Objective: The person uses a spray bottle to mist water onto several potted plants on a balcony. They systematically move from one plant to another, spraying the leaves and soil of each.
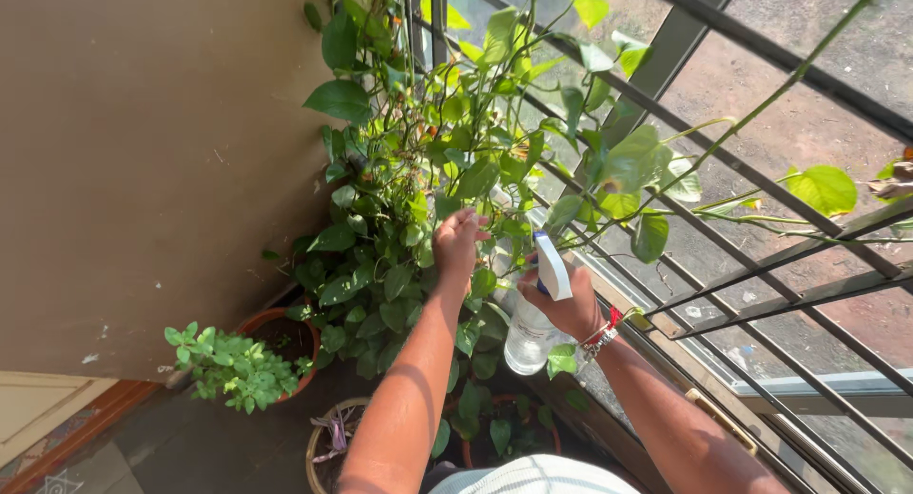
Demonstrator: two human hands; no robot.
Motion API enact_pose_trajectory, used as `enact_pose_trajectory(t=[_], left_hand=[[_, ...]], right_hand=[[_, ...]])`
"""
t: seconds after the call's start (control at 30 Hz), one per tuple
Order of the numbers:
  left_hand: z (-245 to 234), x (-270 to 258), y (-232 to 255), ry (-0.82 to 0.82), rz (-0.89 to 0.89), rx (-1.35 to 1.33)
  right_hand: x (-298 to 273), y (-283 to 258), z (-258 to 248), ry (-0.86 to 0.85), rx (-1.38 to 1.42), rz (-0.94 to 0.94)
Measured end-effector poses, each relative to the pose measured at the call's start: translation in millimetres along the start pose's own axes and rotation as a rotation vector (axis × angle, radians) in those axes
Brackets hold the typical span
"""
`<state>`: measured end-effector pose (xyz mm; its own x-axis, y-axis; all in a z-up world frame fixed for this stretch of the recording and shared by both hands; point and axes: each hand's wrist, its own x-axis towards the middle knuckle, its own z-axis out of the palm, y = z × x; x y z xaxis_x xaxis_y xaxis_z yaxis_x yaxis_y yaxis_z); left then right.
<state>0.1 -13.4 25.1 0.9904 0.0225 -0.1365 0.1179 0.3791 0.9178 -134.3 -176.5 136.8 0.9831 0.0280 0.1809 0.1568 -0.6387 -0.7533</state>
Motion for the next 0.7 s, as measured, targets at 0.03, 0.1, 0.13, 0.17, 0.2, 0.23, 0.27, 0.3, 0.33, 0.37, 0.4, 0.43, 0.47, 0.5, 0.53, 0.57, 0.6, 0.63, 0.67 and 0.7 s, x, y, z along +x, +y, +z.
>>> enact_pose_trajectory(t=[0.03,0.1,0.13,0.17,0.2,0.23,0.27,0.3,0.33,0.37,0.4,0.43,0.47,0.5,0.53,0.57,0.6,0.63,0.67,0.7], left_hand=[[14,-4,8,-0.026,0.018,0.045],[43,-3,27,-0.094,0.133,0.049],[58,-2,37,-0.128,0.186,0.050],[73,0,47,-0.125,0.214,0.114],[89,3,59,-0.122,0.241,0.177],[104,5,69,-0.099,0.309,0.224],[119,7,80,-0.075,0.377,0.271],[133,10,90,-0.048,0.432,0.317],[145,14,99,-0.020,0.488,0.363],[154,17,107,0.007,0.542,0.408],[160,21,114,0.010,0.478,0.366],[163,23,119,0.013,0.412,0.323],[164,25,121,0.016,0.346,0.281],[160,23,120,0.013,0.336,0.270],[153,24,119,0.010,0.326,0.259],[143,21,116,0.011,0.309,0.250],[135,21,112,0.032,0.298,0.310],[124,18,105,0.056,0.278,0.372],[112,14,97,0.079,0.256,0.435],[103,11,91,0.074,0.243,0.357]], right_hand=[[-1,1,-8,0.010,0.011,0.014],[-6,3,-22,0.026,0.032,0.050],[-7,5,-28,0.031,0.030,0.038],[-7,6,-33,0.031,0.027,0.027],[-8,7,-37,0.030,0.025,0.017],[-8,7,-40,0.041,0.003,-0.002],[-8,6,-43,0.052,-0.018,-0.021],[-7,6,-46,0.061,-0.040,-0.042],[-8,5,-49,0.055,-0.010,-0.032],[-8,5,-52,0.049,0.019,-0.021],[-8,4,-55,0.043,0.048,-0.011],[-8,3,-57,0.045,0.047,-0.017],[-7,3,-59,0.046,0.046,-0.024],[-7,2,-61,0.042,0.045,-0.028],[-4,2,-63,0.042,0.068,-0.061],[-4,2,-64,0.035,0.093,-0.087],[-1,2,-64,0.028,0.119,-0.114],[0,3,-62,0.016,0.097,-0.095],[5,4,-61,0.003,0.075,-0.077],[10,4,-60,-0.007,0.051,-0.066]])
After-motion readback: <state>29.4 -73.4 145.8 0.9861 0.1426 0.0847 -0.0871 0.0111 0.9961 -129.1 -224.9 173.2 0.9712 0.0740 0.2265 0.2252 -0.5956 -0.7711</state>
